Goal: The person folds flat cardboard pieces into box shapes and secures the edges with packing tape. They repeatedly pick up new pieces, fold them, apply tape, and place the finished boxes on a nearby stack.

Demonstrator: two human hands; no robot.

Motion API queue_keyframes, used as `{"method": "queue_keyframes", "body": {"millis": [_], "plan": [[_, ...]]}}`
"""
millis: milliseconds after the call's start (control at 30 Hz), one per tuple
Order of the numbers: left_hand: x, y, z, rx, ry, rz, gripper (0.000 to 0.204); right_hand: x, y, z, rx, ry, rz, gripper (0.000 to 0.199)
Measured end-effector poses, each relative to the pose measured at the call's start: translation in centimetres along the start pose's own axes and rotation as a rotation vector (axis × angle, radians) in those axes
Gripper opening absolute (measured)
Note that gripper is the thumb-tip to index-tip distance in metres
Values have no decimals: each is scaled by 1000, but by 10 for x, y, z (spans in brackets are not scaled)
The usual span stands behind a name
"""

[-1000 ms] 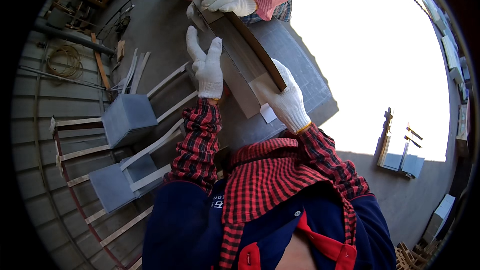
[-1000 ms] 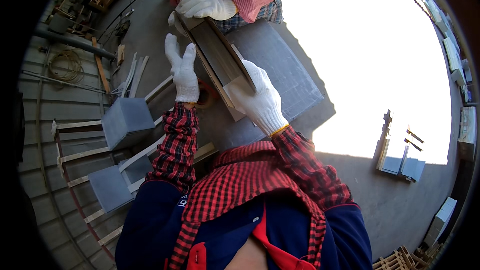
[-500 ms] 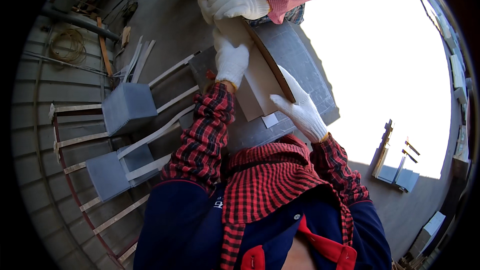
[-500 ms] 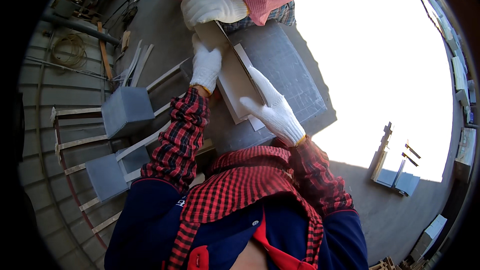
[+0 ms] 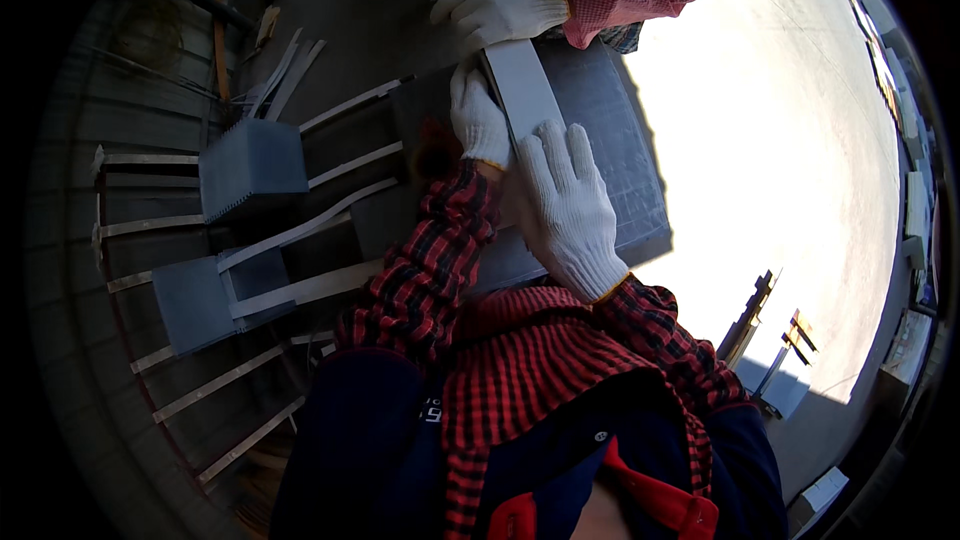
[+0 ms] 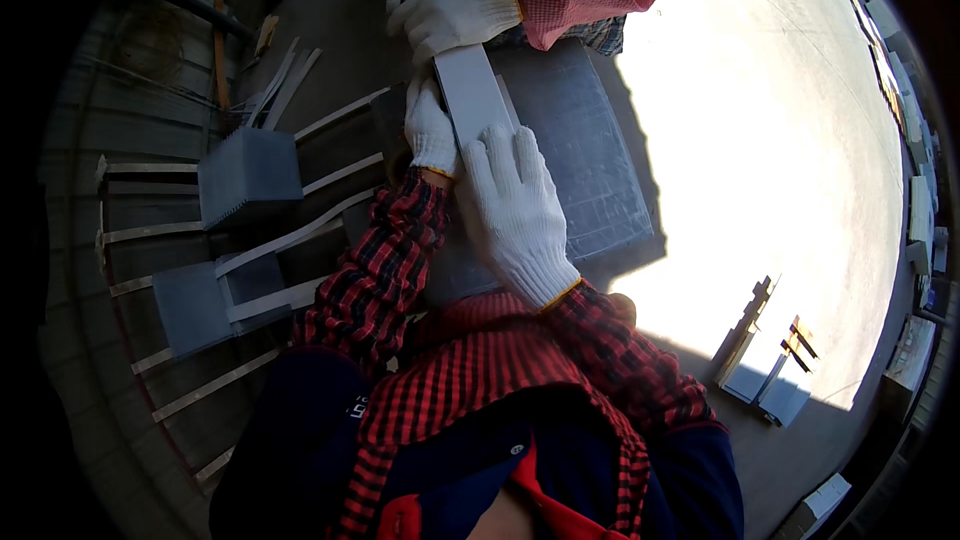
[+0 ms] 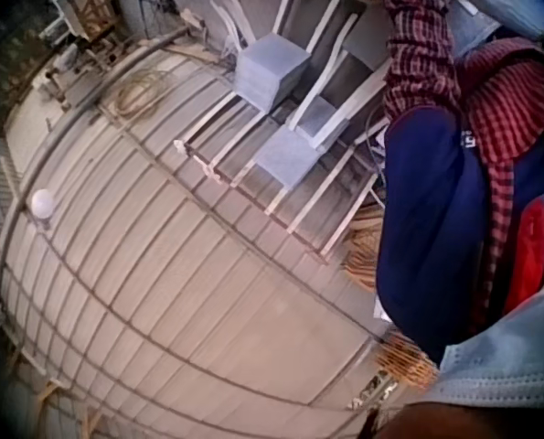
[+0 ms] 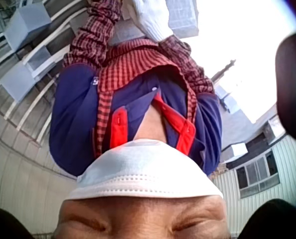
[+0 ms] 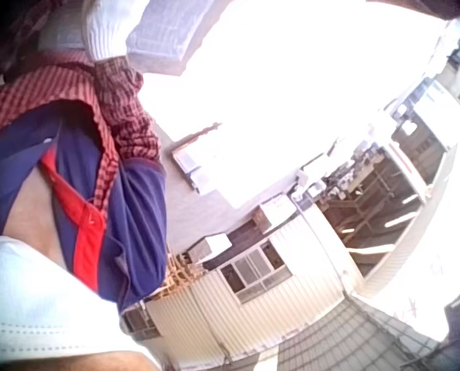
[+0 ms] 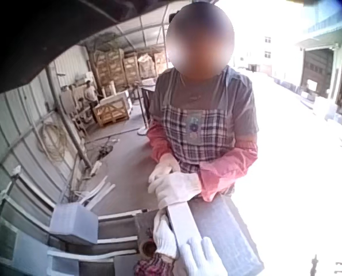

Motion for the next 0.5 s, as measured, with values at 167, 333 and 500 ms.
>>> {"method": "queue_keyframes", "body": {"millis": [167, 333, 500], "plan": [[50, -29, -23, 16, 84, -20, 34, -9, 5, -5, 8, -19, -96, 59], [211, -91, -96, 51, 560, -57, 38, -8, 4, -8, 46, -44, -148, 57], [347, -174, -164, -83, 1075, -230, 53, -14, 12, -10, 8, -106, -77, 63]]}}
Point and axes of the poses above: each hand's wrist, its own z-axis towards the middle knuckle, its own y-axis out of the palm, x = y × z, the point moved 9 cm from there along z, towards the middle knuckle, and after that the axes turned 3 degrees about x, right-handed, at the moved point
